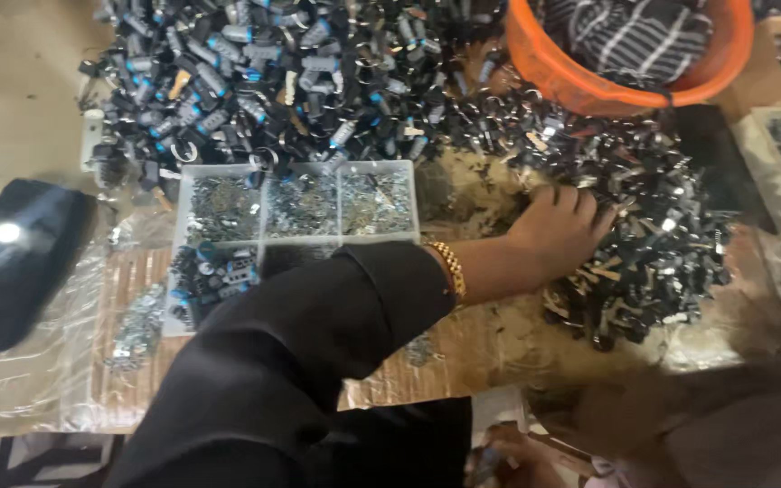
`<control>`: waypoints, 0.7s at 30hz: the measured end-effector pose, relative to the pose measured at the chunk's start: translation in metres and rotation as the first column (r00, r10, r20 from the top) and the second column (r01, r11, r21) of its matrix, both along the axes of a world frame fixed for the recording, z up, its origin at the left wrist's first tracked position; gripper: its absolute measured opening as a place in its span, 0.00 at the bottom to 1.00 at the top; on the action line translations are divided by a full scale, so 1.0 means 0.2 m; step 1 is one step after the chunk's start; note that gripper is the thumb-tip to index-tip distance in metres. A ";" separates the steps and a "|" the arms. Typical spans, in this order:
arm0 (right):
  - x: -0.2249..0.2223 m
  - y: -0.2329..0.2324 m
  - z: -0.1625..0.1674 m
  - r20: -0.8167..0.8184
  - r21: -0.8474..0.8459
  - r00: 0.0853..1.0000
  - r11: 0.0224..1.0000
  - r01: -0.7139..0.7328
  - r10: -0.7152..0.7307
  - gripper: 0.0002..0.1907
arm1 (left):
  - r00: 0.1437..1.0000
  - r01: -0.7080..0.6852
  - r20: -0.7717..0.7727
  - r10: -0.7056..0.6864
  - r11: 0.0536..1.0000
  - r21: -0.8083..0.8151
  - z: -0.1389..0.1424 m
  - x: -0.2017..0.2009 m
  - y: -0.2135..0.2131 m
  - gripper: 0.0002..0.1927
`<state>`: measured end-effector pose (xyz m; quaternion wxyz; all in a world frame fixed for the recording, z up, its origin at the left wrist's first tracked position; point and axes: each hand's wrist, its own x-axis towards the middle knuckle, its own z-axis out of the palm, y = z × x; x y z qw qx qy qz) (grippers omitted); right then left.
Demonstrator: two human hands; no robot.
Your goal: The person picks small metal pins from a compartment tray and inserts them one at a time into a small lock cylinder body held in the other hand, pressing each pin into place and repeating the cycle with additional pins from the tray.
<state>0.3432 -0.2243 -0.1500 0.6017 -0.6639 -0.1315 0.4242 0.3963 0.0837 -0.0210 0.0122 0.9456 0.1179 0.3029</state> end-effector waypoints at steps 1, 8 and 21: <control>-0.03 -0.03 -0.02 -0.055 -0.048 0.998 0.998 -0.032 0.030 0.24 | 0.975 0.057 -0.206 -0.079 0.992 -0.108 -0.05 0.04 -0.01 0.17; -0.16 0.00 0.21 -0.132 0.119 0.991 0.993 -0.008 0.023 0.24 | 0.985 0.108 0.130 -0.110 0.994 0.026 0.06 -0.20 0.02 0.10; -0.29 0.23 0.60 -0.077 0.436 0.990 0.897 -0.073 0.118 0.23 | 0.936 -0.253 -0.330 0.121 0.884 -0.394 0.75 -1.74 -0.25 0.09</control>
